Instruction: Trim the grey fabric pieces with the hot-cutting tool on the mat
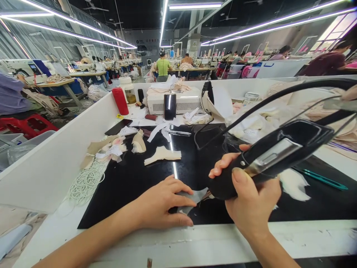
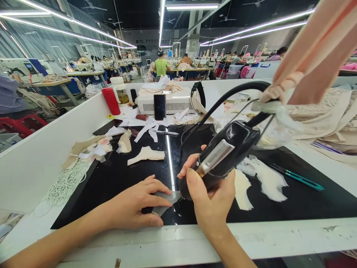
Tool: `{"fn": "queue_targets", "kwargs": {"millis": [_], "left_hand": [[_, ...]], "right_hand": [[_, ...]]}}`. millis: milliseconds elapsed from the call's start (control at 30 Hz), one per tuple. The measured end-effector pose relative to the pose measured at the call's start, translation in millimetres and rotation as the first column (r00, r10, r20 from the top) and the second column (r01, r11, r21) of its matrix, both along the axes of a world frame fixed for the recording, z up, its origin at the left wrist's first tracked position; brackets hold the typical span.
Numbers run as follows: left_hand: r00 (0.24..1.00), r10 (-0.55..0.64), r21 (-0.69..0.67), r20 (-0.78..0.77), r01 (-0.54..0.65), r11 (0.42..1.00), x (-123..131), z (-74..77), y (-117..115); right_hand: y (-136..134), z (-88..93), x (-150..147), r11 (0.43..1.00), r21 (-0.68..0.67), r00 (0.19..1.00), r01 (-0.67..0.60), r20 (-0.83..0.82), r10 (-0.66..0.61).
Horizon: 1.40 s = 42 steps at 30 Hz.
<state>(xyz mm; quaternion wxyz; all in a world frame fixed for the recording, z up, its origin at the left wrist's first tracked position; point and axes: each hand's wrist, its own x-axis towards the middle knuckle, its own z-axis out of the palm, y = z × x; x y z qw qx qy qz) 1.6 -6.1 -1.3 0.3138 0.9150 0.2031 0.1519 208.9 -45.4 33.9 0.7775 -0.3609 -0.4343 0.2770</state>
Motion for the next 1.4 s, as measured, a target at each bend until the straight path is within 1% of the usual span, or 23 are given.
{"fn": "queue_targets", "kwargs": {"millis": [300,533,733,833,933,1033,1133,1200,1267,1333,1367,1400], "left_hand": [[1.0,0.011,-0.02,-0.021,-0.011,1.0,-1.0,0.5,-1.6],[0.999,0.005,-0.014,-0.034,-0.005,1.0,-0.8,1.9,-1.7],[0.998,0.003,-0.006,-0.055,-0.004,1.0,-0.4,2.3,-1.4],[0.999,0.013,0.007,-0.051,-0.013,1.0,0.1,2.0,-1.8],[0.999,0.015,0.01,-0.048,-0.014,1.0,0.2,1.8,-1.7],[0.999,-0.003,-0.008,-0.047,0.003,1.0,-1.6,3.2,-0.4],[1.0,-0.01,-0.077,-0.005,0.01,0.997,-4.6,5.1,1.1],[0.998,0.042,-0.154,0.057,-0.032,0.987,-5.1,4.1,1.1],[0.98,0.164,-0.217,0.109,-0.138,0.966,-3.0,-0.7,0.3],[0.937,0.325,-0.192,0.128,-0.299,0.935,1.2,-8.8,-0.1],[0.92,0.371,-0.153,0.127,-0.351,0.924,3.6,-13.3,0.1],[0.922,0.373,-0.103,0.104,-0.363,0.926,5.8,-17.7,0.5]], "right_hand": [[-0.6,2.0,-1.5,1.0,0.018,1.0,0.024,-0.007,-0.024],[0.9,1.6,-0.8,1.0,-0.018,1.0,0.015,0.0,-0.015],[7.7,8.6,11.3,0.99,0.034,0.989,0.134,-0.059,-0.132],[11.2,7.4,14.8,0.989,0.034,0.988,0.146,-0.06,-0.143],[12.0,4.0,16.0,0.989,0.031,0.989,0.146,-0.025,-0.145],[11.3,2.0,16.7,0.989,0.019,0.989,0.146,0.016,-0.146],[10.3,1.3,18.4,0.99,0.012,0.99,0.143,0.015,-0.143],[9.4,0.7,20.2,0.988,0.003,0.987,0.157,0.019,-0.157],[8.7,-0.5,22.8,0.981,-0.023,0.98,0.19,0.06,-0.189],[8.9,-3.1,26.7,0.971,-0.061,0.965,0.231,0.138,-0.221],[9.4,-5.2,29.8,0.965,-0.084,0.956,0.249,0.18,-0.231],[9.9,-8.0,34.0,0.956,-0.106,0.94,0.273,0.24,-0.242]]}}
